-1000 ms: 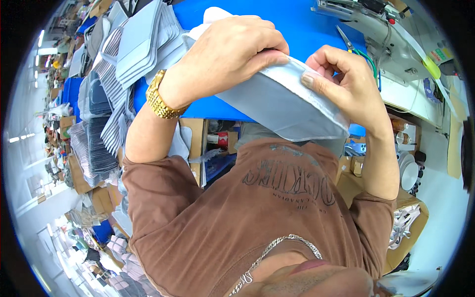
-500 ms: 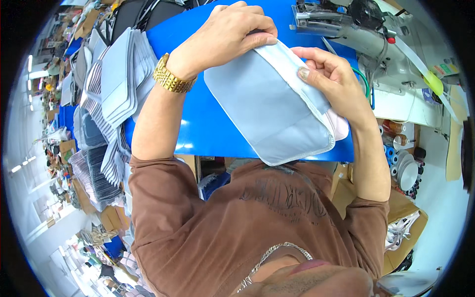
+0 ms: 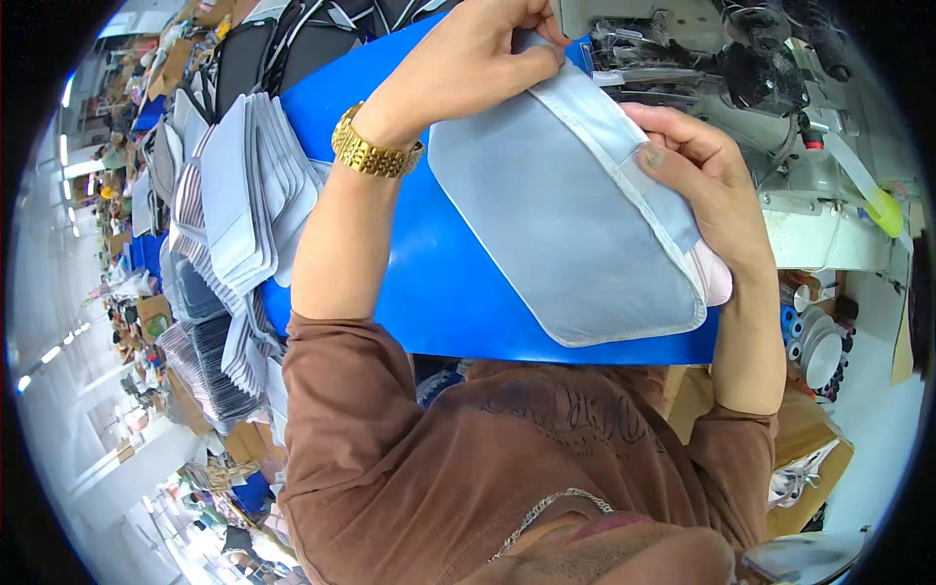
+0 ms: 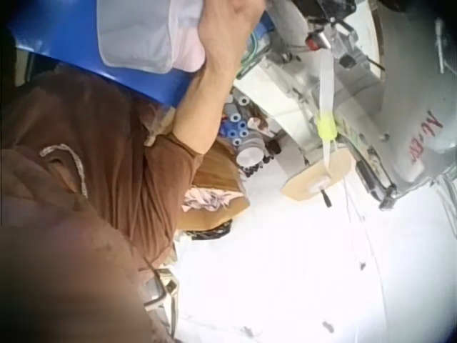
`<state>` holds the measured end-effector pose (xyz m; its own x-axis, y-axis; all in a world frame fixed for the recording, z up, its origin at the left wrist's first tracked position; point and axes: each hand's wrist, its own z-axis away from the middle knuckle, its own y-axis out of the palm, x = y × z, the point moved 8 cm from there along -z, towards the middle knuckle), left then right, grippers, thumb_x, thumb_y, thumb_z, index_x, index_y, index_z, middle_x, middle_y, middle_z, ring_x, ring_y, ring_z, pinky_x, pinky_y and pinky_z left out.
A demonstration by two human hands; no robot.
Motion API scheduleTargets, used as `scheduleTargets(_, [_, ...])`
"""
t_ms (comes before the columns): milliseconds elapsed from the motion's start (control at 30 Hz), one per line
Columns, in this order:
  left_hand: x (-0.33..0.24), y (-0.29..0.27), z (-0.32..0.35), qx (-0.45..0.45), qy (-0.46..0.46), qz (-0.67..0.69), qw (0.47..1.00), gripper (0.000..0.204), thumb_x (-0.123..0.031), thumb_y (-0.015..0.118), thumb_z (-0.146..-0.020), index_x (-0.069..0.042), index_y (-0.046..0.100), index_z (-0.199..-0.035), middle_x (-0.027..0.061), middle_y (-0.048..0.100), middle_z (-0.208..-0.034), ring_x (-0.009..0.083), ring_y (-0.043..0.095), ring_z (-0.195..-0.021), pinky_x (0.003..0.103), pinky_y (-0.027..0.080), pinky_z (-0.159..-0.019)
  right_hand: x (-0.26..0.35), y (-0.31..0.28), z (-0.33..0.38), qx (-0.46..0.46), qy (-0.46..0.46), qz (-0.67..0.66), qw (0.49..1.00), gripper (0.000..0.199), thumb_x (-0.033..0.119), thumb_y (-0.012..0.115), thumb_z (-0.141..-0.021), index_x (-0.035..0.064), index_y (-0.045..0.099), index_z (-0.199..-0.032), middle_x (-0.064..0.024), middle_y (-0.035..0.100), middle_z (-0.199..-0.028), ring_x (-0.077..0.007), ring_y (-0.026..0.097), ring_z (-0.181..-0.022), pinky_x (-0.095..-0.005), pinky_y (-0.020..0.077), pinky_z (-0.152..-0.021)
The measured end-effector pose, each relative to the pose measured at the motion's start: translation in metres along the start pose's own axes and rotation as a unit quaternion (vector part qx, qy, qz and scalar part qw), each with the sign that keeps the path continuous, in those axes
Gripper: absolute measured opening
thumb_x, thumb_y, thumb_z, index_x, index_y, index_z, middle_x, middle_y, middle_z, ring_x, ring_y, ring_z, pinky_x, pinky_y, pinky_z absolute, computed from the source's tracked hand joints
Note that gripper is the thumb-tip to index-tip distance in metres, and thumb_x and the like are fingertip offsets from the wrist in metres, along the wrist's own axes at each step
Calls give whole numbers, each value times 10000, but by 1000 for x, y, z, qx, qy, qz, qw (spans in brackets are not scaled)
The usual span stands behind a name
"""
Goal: Sewing fabric edges and straps onto panels to assemble bags using an industrial sewing machine.
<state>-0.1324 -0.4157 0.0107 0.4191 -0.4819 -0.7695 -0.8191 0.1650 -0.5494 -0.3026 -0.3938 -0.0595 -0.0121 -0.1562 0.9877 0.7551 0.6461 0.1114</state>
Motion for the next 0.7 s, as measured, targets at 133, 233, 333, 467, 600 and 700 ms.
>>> scheduleTargets(133, [2,-3,-13,-46,46,53,996,293,-22,639,-827,18,639,-1117,90,676,-979,154,596,-931,317,492,-826,-4,-2,-1,-65,-11,-78,995,340,105,603,-938,-34,611,-1248,-70,696,-1018,-77,639,-883,-218,508,-783])
scheduleTargets(233, [5,-3,-25,-10,44,-8,999,303,-10,639,-839,17,647,-1141,138,673,-1109,216,607,-1018,343,480,-905,-4,2,0,-90,-50,-121,987,336,103,607,-937,-37,613,-1241,-74,697,-1020,-81,642,-880,-219,511,-796])
scheduleTargets(333, [5,0,-30,15,63,-79,995,304,9,625,-844,11,657,-1146,156,672,-1151,249,612,-1049,359,473,-937,-5,4,3,-97,-63,-118,986,332,94,629,-925,-41,616,-1228,-71,697,-1010,-77,644,-857,-211,513,-776])
scheduleTargets(467, [5,-1,-36,33,97,-117,988,301,17,597,-854,-2,667,-1147,149,676,-1146,249,611,-1058,369,471,-942,-4,5,5,-98,-82,-87,988,333,96,660,-910,-40,624,-1211,-41,688,-948,-64,633,-814,-193,502,-734])
scheduleTargets(600, [8,-7,-44,40,97,-140,985,290,-2,609,-843,-3,668,-1127,161,674,-1130,279,609,-1052,380,469,-938,-5,5,2,-100,-89,-69,989,324,111,670,-906,-42,632,-1189,-17,674,-895,-51,616,-796,-190,492,-719])
scheduleTargets(700, [13,-10,-48,46,98,-166,980,281,-20,621,-833,-4,670,-1108,174,671,-1115,308,607,-1046,392,466,-934,-6,2,-2,-107,-89,-34,990,308,125,674,-906,-47,640,-1159,-8,671,-879,-43,603,-784,-194,486,-707])
